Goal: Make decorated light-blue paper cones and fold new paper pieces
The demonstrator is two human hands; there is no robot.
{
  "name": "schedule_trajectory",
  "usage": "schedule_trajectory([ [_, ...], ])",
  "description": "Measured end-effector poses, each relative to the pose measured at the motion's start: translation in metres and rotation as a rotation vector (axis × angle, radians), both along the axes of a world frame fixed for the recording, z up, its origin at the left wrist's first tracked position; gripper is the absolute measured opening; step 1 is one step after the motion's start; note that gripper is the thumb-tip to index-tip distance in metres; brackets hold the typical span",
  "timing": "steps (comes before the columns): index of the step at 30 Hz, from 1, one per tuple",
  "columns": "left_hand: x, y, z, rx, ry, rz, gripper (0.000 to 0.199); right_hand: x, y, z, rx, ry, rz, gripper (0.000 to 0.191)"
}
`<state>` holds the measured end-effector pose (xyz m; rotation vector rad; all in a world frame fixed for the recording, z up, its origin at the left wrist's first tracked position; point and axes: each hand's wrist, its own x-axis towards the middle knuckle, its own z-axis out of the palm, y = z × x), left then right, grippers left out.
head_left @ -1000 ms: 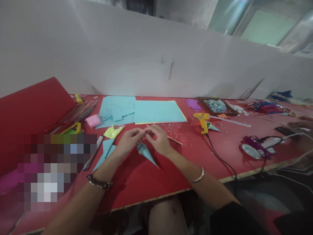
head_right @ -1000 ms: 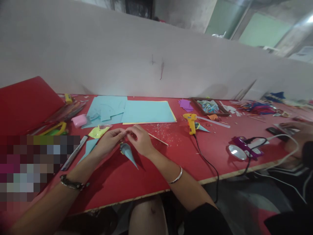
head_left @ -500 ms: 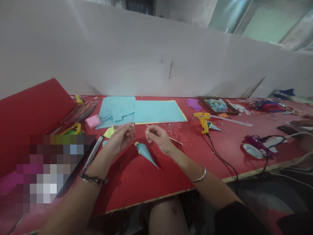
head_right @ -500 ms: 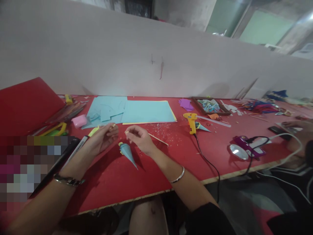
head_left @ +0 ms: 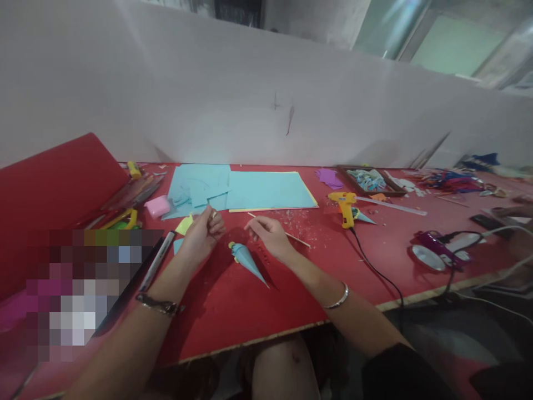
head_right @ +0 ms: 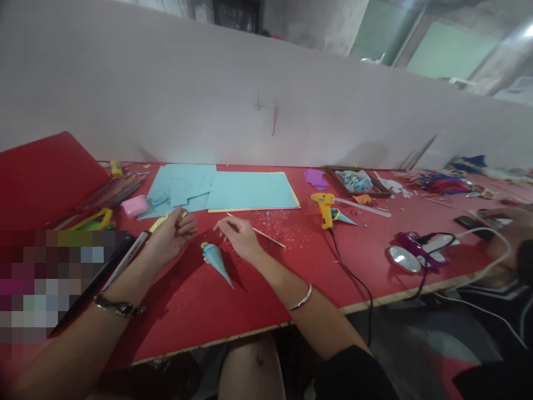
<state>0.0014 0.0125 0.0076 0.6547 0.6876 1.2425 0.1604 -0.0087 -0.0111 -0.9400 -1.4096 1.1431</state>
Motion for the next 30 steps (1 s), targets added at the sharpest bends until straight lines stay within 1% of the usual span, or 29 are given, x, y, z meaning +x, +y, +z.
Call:
schedule_trajectory([
  [4, 0.001, 0.003, -0.005, -0.005, -0.085, 0.059, 0.013, 0.0, 0.004, -0.005, 0.022, -0.017, -0.028, 0.016],
  [5, 0.001, 0.003, -0.005, -0.024, -0.1, 0.062, 0.013, 0.0, 0.005, -0.006, 0.026, -0.021, -0.029, 0.015],
  [9, 0.0, 0.001, -0.002, -0.091, -0.166, 0.003, 0.031, 0.001, 0.006, -0.006, 0.031, -0.055, -0.041, 0.016],
  [13, -0.004, 0.0, 0.002, -0.086, -0.147, -0.025, 0.034, 0.002, 0.005, -0.006, 0.061, -0.126, -0.056, 0.016],
  [15, -0.005, 0.0, 0.003, -0.072, -0.135, -0.011, 0.035, 0.002, 0.005, -0.007, 0.088, -0.161, -0.058, 0.016],
  [19, -0.002, 0.001, 0.0, 0.031, -0.035, 0.086, 0.03, 0.003, 0.007, -0.009, 0.127, -0.202, -0.061, 0.017],
  [21, 0.0, 0.002, -0.002, 0.062, 0.001, 0.111, 0.03, 0.004, 0.007, -0.01, 0.139, -0.216, -0.062, 0.017],
  [24, 0.001, 0.001, -0.001, 0.044, -0.041, 0.08, 0.026, 0.005, 0.008, -0.01, 0.143, -0.24, -0.061, 0.018],
  [28, -0.002, -0.005, 0.004, -0.017, -0.152, 0.001, 0.011, 0.005, 0.008, -0.01, 0.156, -0.253, -0.063, 0.019],
  [30, -0.004, -0.007, 0.007, -0.024, -0.199, -0.044, 0.01, 0.005, 0.008, -0.011, 0.166, -0.253, -0.06, 0.019],
])
